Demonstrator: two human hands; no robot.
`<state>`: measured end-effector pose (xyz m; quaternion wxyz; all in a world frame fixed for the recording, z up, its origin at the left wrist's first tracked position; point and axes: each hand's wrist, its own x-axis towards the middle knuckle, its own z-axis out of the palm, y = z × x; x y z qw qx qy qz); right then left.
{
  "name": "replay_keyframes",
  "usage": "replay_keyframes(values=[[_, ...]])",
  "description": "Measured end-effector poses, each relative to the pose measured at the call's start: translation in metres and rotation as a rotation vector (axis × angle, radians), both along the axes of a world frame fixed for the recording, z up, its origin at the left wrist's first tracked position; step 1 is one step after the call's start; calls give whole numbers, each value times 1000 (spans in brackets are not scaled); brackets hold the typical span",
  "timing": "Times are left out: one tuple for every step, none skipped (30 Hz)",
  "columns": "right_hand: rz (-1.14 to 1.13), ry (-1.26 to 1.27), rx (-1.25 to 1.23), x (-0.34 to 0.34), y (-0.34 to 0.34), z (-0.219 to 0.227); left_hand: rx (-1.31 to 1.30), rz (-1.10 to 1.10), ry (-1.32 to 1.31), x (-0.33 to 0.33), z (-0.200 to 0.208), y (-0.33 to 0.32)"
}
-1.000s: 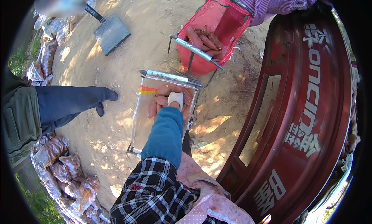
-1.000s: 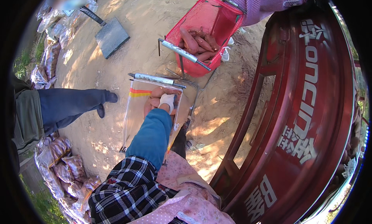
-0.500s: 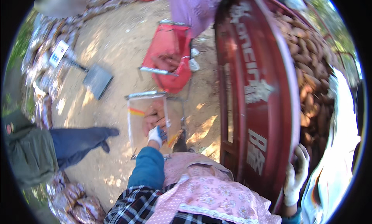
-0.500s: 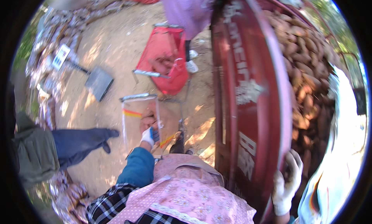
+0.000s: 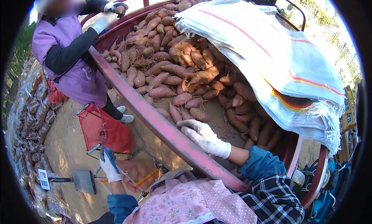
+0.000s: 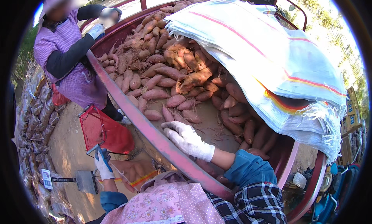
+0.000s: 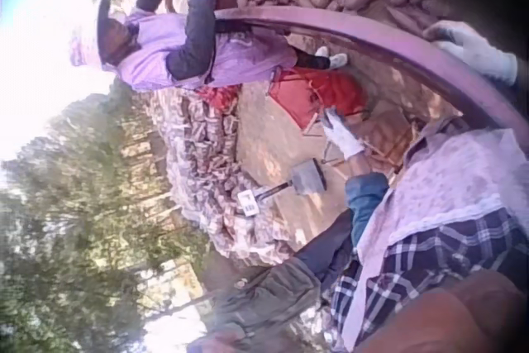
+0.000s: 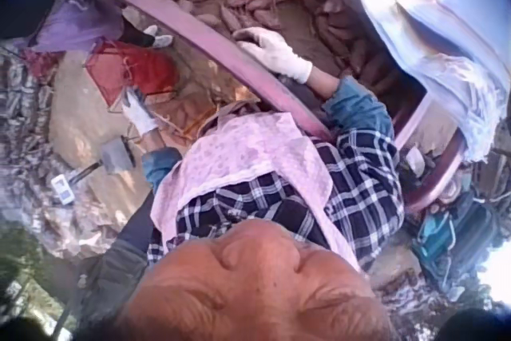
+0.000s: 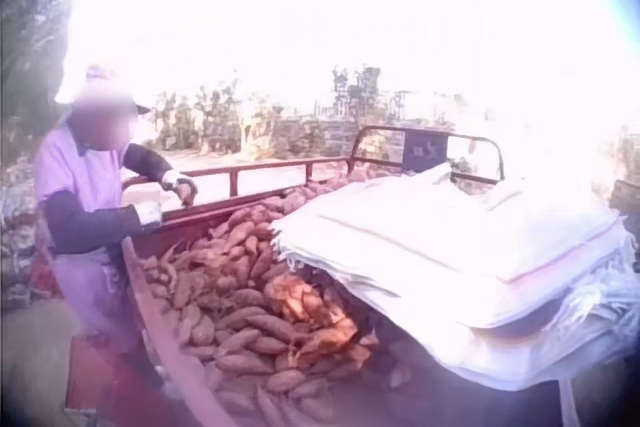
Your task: The person picks sweet potatoes from a truck bed, removes attached roots, and places them into a red weighing basket. The person repeats this process while another person assists nearby. The setting is an outdoor roadside area with stacked sacks and a three-wheeled vehicle.
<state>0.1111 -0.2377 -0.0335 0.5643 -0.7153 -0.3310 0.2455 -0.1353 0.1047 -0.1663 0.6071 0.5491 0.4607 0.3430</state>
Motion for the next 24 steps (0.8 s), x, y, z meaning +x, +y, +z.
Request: replay_keyframes(values=[[26,-189,-78,6,-12,-27,56,-48,-17,15,18,-8],[-17,179,-54,13,-22,-60,112,-98,-34,31,38,-21],[-192,727,13,23,-33,-63,172,-128,-45,41,59,-33],[-392,1101,195,40,-51,-95,206,-192,-82,56,81,-47],[-597,1274,366,59,-65,-113,239,-255,-117,68,105,-62],[-758,1176,487,77,-81,-133,267,-322,-154,82,126,-78],[-860,1111,497,95,-93,-136,304,-345,-174,92,144,-92],[-965,1125,575,115,-102,-139,341,-368,-194,103,161,-106],[-921,1103,685,134,-122,-151,372,-398,-219,114,178,-122],[-802,1094,825,145,-132,-152,482,-452,-242,120,195,-138],[-683,1069,959,153,-138,-150,586,-506,-276,125,205,-153],[-771,1077,950,157,-131,-143,663,-540,-315,130,216,-170],[-861,1083,940,162,-120,-137,684,-610,-328,137,218,-178],[-966,1072,941,163,-121,-131,696,-699,-357,148,221,-188],[-927,1057,906,163,-113,-133,865,-762,-388,162,214,-190],[-888,1042,871,163,-106,-134,987,-827,-264,175,201,-192],[-860,1020,843,165,-106,-138,1105,-900,-143,188,193,-196],[-870,919,836,165,-100,-140,1224,-970,-41,193,195,-199],[-911,941,801,164,-102,-140,1341,-1037,65,196,197,-202],[-950,963,766,160,-106,-140,1314,-986,18,200,193,-203],[-978,993,720,150,-99,-130,1304,-985,39,198,192,-201],[-961,1030,658,135,-92,-125,1294,-989,50,197,191,-198],[-883,1105,619,112,-86,-124,1283,-997,57,197,190,-198],[-784,1107,550,92,-78,-133,1271,-1007,37,196,190,-201]])
